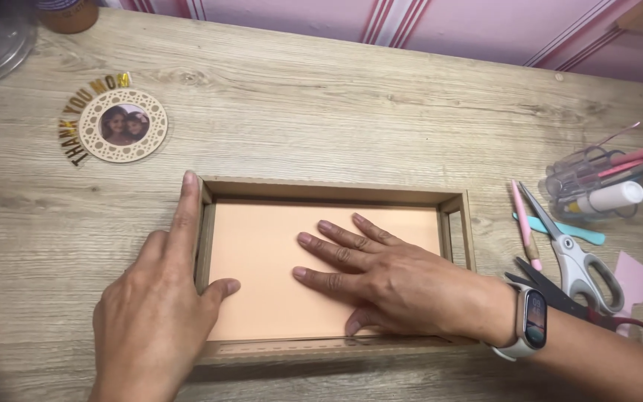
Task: Applying double-sided tape to a decorative ornament and gluing a paper liner into a wooden tray.
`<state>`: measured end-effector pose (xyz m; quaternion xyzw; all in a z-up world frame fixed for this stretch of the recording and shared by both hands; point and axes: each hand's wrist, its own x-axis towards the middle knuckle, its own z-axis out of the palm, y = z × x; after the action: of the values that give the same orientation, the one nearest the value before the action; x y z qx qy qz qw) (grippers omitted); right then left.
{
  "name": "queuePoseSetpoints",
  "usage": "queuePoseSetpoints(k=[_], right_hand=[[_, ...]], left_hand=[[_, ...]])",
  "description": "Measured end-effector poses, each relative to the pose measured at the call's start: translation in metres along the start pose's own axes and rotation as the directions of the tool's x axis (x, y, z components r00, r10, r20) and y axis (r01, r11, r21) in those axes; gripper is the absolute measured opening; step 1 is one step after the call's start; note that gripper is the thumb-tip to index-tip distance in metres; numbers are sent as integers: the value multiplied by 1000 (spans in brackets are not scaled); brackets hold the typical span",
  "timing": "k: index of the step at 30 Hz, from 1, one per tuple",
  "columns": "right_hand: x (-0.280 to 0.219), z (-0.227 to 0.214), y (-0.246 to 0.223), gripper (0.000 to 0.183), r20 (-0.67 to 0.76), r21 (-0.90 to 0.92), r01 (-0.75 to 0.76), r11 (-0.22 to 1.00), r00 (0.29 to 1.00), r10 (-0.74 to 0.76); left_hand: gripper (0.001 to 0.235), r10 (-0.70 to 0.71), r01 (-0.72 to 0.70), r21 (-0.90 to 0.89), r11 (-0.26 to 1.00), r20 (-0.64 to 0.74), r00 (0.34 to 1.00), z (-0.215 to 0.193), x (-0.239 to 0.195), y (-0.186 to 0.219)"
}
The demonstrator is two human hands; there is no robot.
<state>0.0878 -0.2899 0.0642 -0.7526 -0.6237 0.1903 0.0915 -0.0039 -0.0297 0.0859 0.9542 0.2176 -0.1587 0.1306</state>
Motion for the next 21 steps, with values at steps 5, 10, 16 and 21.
queuePoseSetpoints(k=[5, 10, 16, 21], right_hand=[[-2, 2, 2, 78, -22, -41, 15, 999, 1000, -16], [-1, 5, 3, 79, -57, -71, 34, 997, 998, -38], [2, -2, -3, 73, -78, -106, 50, 993, 995, -58], [-2, -32, -7, 70, -100, -41, 56, 998, 993, -60]], left_hand=[[127, 34, -32, 120, 992, -14, 999, 2, 0, 2], [126, 68, -68, -8, 998, 2, 998, -2, -3, 2], [97, 116, -109, -106, 988, 63, 991, -37, -11, -8], [69, 499, -564, -76, 822, -380, 779, -46, -14, -34]])
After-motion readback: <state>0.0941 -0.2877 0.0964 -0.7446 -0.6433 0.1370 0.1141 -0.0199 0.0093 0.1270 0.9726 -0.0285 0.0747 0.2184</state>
